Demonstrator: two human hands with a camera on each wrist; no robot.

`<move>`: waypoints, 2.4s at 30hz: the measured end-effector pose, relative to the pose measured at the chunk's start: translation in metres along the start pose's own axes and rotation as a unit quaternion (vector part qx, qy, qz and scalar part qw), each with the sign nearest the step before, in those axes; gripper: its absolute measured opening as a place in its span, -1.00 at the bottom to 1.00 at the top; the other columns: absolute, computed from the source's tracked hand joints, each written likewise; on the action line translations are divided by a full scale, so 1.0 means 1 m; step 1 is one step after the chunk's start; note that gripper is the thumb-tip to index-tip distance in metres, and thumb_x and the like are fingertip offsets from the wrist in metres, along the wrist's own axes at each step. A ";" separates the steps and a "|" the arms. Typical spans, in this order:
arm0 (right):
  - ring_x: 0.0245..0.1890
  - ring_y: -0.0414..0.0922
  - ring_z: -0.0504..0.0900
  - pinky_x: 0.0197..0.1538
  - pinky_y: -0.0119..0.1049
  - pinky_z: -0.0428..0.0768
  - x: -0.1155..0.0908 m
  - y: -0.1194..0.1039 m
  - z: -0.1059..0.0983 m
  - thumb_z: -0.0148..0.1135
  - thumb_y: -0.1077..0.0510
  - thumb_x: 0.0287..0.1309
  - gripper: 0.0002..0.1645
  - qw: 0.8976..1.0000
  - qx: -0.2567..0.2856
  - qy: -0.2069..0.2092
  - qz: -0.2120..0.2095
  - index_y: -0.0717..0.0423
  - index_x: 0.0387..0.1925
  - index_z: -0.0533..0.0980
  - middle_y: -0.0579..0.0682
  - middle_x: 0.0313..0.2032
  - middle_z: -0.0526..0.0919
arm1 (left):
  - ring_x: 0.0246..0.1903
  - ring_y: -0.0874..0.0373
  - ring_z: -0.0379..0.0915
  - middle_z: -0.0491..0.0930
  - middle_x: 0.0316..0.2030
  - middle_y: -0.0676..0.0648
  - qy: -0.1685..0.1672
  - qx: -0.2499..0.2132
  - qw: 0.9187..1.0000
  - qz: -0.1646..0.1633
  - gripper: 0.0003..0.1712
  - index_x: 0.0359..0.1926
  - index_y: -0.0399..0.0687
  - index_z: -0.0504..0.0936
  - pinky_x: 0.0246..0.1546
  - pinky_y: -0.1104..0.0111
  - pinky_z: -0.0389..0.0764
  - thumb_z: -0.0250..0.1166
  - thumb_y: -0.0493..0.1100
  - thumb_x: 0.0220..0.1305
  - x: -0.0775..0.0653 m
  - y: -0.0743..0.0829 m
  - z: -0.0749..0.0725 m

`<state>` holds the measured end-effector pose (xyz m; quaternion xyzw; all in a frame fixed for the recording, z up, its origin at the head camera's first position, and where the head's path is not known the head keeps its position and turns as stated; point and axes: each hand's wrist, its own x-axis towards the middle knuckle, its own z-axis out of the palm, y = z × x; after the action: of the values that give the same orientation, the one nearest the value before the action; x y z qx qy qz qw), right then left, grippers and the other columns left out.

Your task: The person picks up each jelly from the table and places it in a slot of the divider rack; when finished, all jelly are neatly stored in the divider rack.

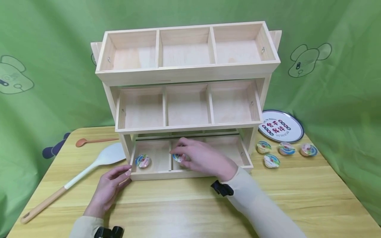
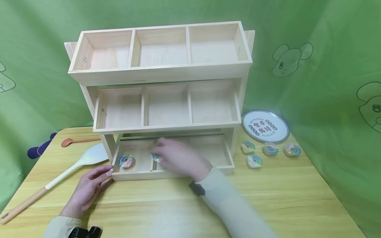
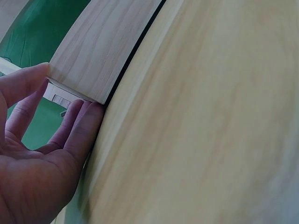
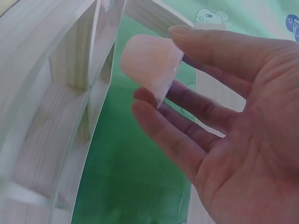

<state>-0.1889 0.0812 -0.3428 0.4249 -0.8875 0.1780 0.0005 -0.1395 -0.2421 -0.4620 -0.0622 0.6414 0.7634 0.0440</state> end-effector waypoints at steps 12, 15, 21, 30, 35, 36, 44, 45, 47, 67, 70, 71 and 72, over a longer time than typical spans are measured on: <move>-0.22 -0.29 0.56 -0.09 -0.46 0.59 0.027 -0.015 0.005 0.32 0.24 0.19 -0.54 0.999 0.005 -0.014 -0.031 0.06 0.15 0.57 -0.07 0.04 0.53 | 0.00 0.06 0.55 0.55 0.01 -0.11 0.000 0.001 1.000 0.002 -0.72 0.02 -0.31 0.62 0.09 0.24 0.60 0.26 -0.38 0.29 0.000 0.000 -0.001; -0.20 -0.28 0.55 -0.06 -0.47 0.57 0.034 -0.017 0.007 0.27 0.27 0.19 -0.55 0.999 0.001 -0.024 -0.026 0.06 0.14 0.57 -0.08 0.01 0.54 | 0.01 0.05 0.54 0.54 0.01 -0.11 0.001 0.002 1.000 0.000 -0.72 0.02 -0.31 0.63 0.09 0.24 0.59 0.26 -0.37 0.29 0.001 -0.001 -0.002; -0.14 -0.22 0.54 -0.02 -0.41 0.58 0.046 -0.020 0.015 0.27 0.28 0.16 -0.55 0.999 -0.010 -0.037 -0.021 0.08 0.12 0.57 -0.05 -0.01 0.54 | -0.01 0.07 0.55 0.55 0.00 -0.12 0.000 -0.002 1.000 0.000 -0.72 0.02 -0.31 0.63 0.09 0.24 0.60 0.26 -0.38 0.28 0.001 -0.002 -0.002; -0.06 -0.15 0.55 0.05 -0.36 0.57 0.060 -0.017 0.033 0.31 0.22 0.15 -0.53 0.999 -0.012 -0.051 -0.003 0.07 0.13 0.56 -0.02 0.02 0.55 | 0.00 0.08 0.54 0.54 0.02 -0.09 -0.005 0.007 1.000 0.000 -0.71 0.04 -0.32 0.61 0.09 0.25 0.59 0.26 -0.37 0.29 0.001 -0.001 -0.002; -0.03 -0.11 0.56 0.11 -0.31 0.57 0.069 -0.010 0.049 0.32 0.20 0.15 -0.51 0.998 -0.006 -0.063 0.008 0.05 0.15 0.55 0.00 0.07 0.54 | 0.00 0.08 0.54 0.55 0.00 -0.06 -0.004 0.007 1.000 -0.002 -0.71 0.03 -0.30 0.62 0.09 0.25 0.60 0.27 -0.37 0.29 0.000 0.000 -0.003; -0.02 -0.10 0.57 0.11 -0.30 0.57 0.070 -0.009 0.051 0.33 0.21 0.15 -0.51 0.998 -0.006 -0.065 0.009 0.05 0.15 0.55 0.00 0.07 0.54 | 0.00 0.07 0.54 0.55 0.00 -0.05 -0.004 0.006 1.000 -0.002 -0.72 0.02 -0.29 0.63 0.09 0.25 0.60 0.27 -0.37 0.29 0.001 0.000 -0.003; -0.05 -0.12 0.58 0.09 -0.34 0.59 0.073 -0.006 0.062 0.34 0.25 0.13 -0.53 0.998 -0.008 -0.069 0.006 0.04 0.12 0.57 -0.02 0.03 0.55 | 0.01 0.07 0.53 0.55 -0.01 -0.05 -0.002 0.008 1.000 -0.005 -0.72 0.02 -0.28 0.63 0.09 0.25 0.60 0.27 -0.37 0.29 0.001 0.000 -0.001; -0.05 -0.12 0.58 0.10 -0.34 0.58 0.073 -0.006 0.062 0.34 0.24 0.13 -0.53 0.998 -0.008 -0.068 0.006 0.04 0.12 0.57 -0.02 0.03 0.55 | 0.02 0.07 0.53 0.55 -0.01 -0.05 -0.002 0.008 1.000 -0.004 -0.72 0.02 -0.29 0.63 0.09 0.25 0.59 0.27 -0.36 0.29 0.001 0.001 -0.001; -0.04 -0.12 0.58 0.11 -0.34 0.58 0.074 -0.006 0.064 0.34 0.24 0.13 -0.54 0.998 -0.011 -0.066 0.005 0.03 0.11 0.57 -0.02 0.03 0.56 | 0.02 0.07 0.53 0.55 -0.01 -0.05 -0.003 0.010 1.000 -0.004 -0.72 0.02 -0.28 0.63 0.09 0.26 0.59 0.27 -0.36 0.29 0.001 0.001 0.000; 0.16 -0.03 0.50 0.28 -0.22 0.46 0.073 -0.002 0.069 0.37 0.17 0.14 -0.53 0.997 -0.002 -0.075 0.030 0.06 0.12 0.56 0.07 0.20 0.51 | 0.00 0.08 0.54 0.56 -0.03 -0.05 -0.001 0.002 1.000 -0.003 -0.74 -0.01 -0.22 0.66 0.08 0.26 0.60 0.25 -0.39 0.28 0.000 0.000 -0.001; 0.13 -0.04 0.51 0.26 -0.22 0.48 0.067 -0.003 0.061 0.37 0.10 0.18 -0.48 0.997 0.001 -0.068 0.038 0.09 0.17 0.53 0.07 0.20 0.50 | 0.01 0.08 0.54 0.56 -0.02 -0.04 -0.001 0.003 1.000 -0.004 -0.74 -0.01 -0.21 0.67 0.08 0.26 0.60 0.26 -0.39 0.29 0.000 0.000 -0.001; 0.15 -0.03 0.50 0.28 -0.20 0.46 0.064 -0.003 0.058 0.36 0.06 0.20 -0.46 0.997 0.004 -0.066 0.041 0.09 0.19 0.52 0.07 0.22 0.49 | 0.01 0.07 0.54 0.56 -0.02 -0.03 0.000 0.003 1.000 -0.004 -0.74 -0.02 -0.21 0.67 0.08 0.26 0.60 0.26 -0.39 0.29 0.000 0.000 -0.001; 0.16 -0.03 0.50 0.29 -0.18 0.45 0.061 -0.003 0.055 0.35 0.04 0.21 -0.45 0.997 0.008 -0.064 0.044 0.10 0.20 0.51 0.07 0.22 0.49 | 0.01 0.07 0.53 0.56 -0.02 -0.04 -0.001 0.003 1.000 -0.004 -0.74 -0.02 -0.21 0.67 0.08 0.26 0.60 0.26 -0.39 0.29 0.000 0.000 -0.001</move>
<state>-0.2178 0.0160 -0.3844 0.3962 -0.9022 0.1570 -0.0673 -0.1395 -0.2428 -0.4620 -0.0642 0.6431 0.7616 0.0476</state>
